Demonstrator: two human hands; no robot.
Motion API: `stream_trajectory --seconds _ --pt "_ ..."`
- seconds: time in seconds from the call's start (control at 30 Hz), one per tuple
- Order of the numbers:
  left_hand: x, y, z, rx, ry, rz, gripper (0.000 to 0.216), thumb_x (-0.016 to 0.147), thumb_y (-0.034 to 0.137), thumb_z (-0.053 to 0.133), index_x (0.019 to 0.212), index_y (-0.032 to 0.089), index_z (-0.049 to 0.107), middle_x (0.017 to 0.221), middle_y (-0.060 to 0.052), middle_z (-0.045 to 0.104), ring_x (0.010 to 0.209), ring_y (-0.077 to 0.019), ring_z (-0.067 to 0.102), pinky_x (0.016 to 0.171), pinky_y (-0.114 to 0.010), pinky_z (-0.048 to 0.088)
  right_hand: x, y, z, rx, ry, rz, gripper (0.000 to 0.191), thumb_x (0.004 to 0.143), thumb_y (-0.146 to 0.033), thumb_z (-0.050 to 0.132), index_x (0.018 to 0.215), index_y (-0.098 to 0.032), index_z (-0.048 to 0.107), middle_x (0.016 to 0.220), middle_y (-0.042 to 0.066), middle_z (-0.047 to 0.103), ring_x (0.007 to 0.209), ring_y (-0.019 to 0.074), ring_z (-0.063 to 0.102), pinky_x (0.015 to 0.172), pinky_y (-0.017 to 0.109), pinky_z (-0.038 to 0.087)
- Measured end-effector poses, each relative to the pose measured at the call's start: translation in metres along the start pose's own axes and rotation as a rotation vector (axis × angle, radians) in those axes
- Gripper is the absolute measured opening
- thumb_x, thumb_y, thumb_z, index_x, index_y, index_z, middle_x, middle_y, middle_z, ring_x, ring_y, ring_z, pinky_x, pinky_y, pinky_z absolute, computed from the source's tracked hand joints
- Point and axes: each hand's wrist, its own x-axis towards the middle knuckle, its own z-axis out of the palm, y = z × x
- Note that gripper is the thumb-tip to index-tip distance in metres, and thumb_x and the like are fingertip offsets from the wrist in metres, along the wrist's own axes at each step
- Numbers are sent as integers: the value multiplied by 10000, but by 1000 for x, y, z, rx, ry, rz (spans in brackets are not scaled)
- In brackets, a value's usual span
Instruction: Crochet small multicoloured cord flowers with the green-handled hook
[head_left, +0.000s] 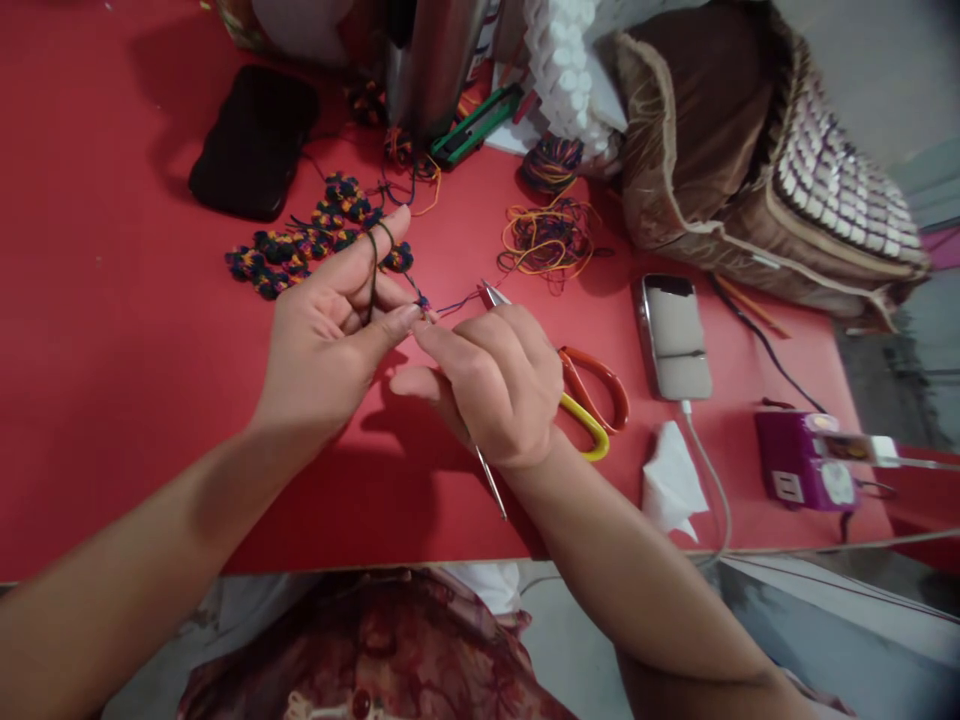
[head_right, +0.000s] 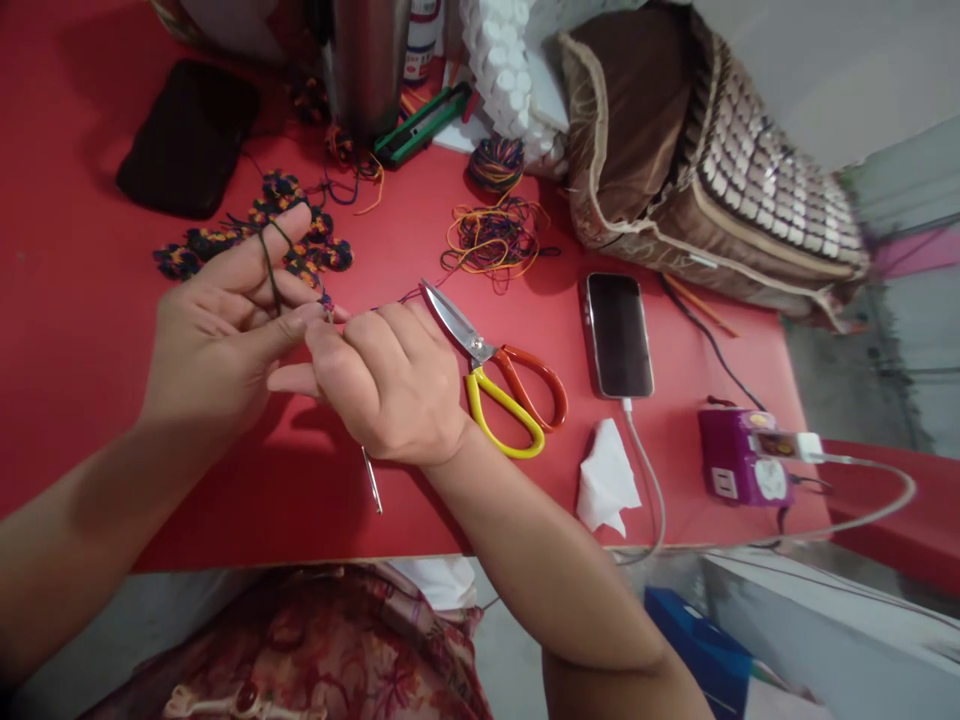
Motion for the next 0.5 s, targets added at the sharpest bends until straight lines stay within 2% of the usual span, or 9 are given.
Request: stream_trajectory --seconds 0.13,0.27,0.4,0.5 --pt "2 -5 -2 104 -26 108 510 873 257 1011 1367 297 890 845 -6 748 812 -172 657 770 -259 565 -1 -2 -1 -9 21 31 282 1198 -396 597 1175 -153 738 813 21 686 728 185 613 694 353 459" --pt "3 -5 -3 151 -55 150 487 883 281 1011 1353 341 901 823 0 719 732 -153 590 665 -230 533 -3 -3 -2 77 29 80 233 1177 -353 648 1177 -140 743 811 21 724 721 184 656 708 347 520" --pt "4 -5 -5 183 -66 202 501 896 209 980 1361 380 901 796 22 654 702 -130 552 665 -211 534 -2 -4 -5 110 29 130 219 1182 -334 637 1180 -142 741 817 27 774 706 179 693 714 326 582" --pt "5 -8 -7 228 -74 250 414 929 210 945 1309 372 924 812 12 650 717 -135 537 678 -215 549 1 -6 -9 122 23 183 265 1190 -366 613 1159 -141 750 790 30 782 690 180 713 712 328 595"
